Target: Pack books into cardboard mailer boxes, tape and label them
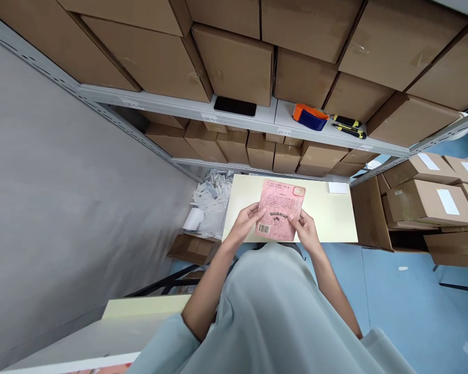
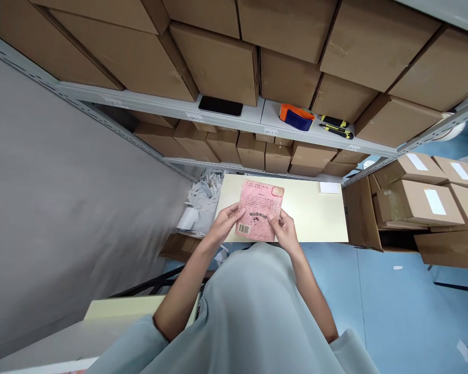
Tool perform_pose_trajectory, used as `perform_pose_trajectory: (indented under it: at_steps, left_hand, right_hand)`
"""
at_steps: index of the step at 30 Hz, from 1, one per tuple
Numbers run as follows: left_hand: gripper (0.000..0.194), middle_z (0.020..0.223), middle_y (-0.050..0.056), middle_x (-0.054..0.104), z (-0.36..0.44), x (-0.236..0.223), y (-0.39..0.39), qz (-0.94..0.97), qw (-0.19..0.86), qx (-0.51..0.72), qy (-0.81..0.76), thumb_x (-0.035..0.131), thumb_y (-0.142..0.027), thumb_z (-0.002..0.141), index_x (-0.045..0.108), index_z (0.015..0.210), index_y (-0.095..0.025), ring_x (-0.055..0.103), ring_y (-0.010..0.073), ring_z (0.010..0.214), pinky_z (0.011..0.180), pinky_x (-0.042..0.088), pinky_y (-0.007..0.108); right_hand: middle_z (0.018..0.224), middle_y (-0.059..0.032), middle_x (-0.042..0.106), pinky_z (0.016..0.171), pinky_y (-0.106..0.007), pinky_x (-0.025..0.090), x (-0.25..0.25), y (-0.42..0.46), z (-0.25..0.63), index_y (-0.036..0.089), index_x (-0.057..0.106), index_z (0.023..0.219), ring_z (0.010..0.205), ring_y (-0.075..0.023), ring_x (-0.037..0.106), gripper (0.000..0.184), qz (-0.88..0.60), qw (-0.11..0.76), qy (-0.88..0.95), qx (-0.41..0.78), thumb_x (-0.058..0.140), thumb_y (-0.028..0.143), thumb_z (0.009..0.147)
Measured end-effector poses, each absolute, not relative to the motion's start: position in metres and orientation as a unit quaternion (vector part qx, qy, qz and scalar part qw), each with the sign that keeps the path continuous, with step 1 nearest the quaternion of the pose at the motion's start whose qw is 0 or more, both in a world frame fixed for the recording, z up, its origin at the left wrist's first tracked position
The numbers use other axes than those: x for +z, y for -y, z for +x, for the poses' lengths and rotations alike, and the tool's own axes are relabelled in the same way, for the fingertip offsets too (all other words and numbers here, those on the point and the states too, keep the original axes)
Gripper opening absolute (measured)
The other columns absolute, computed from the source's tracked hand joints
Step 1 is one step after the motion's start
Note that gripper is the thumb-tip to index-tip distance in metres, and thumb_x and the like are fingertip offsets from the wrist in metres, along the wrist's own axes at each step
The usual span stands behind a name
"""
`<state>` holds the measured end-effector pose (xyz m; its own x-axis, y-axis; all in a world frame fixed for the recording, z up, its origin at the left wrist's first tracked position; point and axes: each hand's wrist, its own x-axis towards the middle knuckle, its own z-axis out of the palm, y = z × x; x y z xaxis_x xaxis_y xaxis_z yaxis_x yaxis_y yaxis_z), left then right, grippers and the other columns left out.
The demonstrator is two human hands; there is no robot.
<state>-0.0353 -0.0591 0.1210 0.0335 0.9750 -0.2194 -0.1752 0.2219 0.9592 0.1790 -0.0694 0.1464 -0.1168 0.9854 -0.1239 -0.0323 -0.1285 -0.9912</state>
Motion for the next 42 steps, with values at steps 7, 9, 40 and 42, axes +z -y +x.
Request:
perform_pose_trajectory:
  at_steps: [7, 9, 40, 42]
  left_hand:
    - [0.057, 0.100, 0.012, 0.085, -0.035, 0.119, 0.069, 0.324, 0.692, 0.456, -0.456, 0.090, -0.064, 0.076, 0.086, 0.105, -0.016, 0.080, 0.0293, 0.090, 0.085, 0.066, 0.041]
    - [0.058, 0.100, 0.011, 0.085, -0.033, 0.119, 0.072, 0.319, 0.685, 0.465, -0.461, 0.090, -0.065, 0.076, 0.086, 0.104, -0.015, 0.080, 0.0287, 0.088, 0.084, 0.066, 0.041]
    - [0.031, 0.107, 0.008, 0.081, -0.052, 0.098, 0.054, 0.493, 0.480, 0.472, -0.551, 0.075, -0.041, 0.092, 0.080, 0.113, -0.019, 0.075, 0.0208, 0.090, 0.076, 0.060, 0.031]
    - [0.024, 0.106, 0.007, 0.081, -0.053, 0.100, 0.053, 0.521, 0.435, 0.485, -0.552, 0.074, -0.038, 0.094, 0.080, 0.110, -0.021, 0.075, 0.0214, 0.094, 0.081, 0.062, 0.034]
  right_hand:
    - [0.125, -0.0110, 0.081, 0.102, -0.046, 0.062, 0.132, 0.064, 0.179, 0.023, 0.073, 0.123, 0.114, -0.0321, 0.076, 0.060, -0.501, 0.439, 0.475, 0.575, 0.075, 0.072, 0.089]
    - [0.127, -0.0124, 0.080, 0.103, -0.047, 0.061, 0.125, 0.062, 0.179, 0.022, 0.072, 0.124, 0.117, -0.0325, 0.076, 0.058, -0.508, 0.440, 0.468, 0.574, 0.074, 0.070, 0.090]
    - [0.119, -0.0066, 0.082, 0.101, -0.044, 0.062, 0.121, 0.045, 0.176, 0.026, 0.072, 0.121, 0.110, -0.0294, 0.078, 0.047, -0.506, 0.443, 0.439, 0.597, 0.079, 0.060, 0.090]
    - [0.119, -0.0077, 0.083, 0.105, -0.047, 0.061, 0.116, 0.041, 0.182, 0.026, 0.076, 0.113, 0.114, -0.0308, 0.077, 0.043, -0.511, 0.447, 0.455, 0.576, 0.082, 0.060, 0.088]
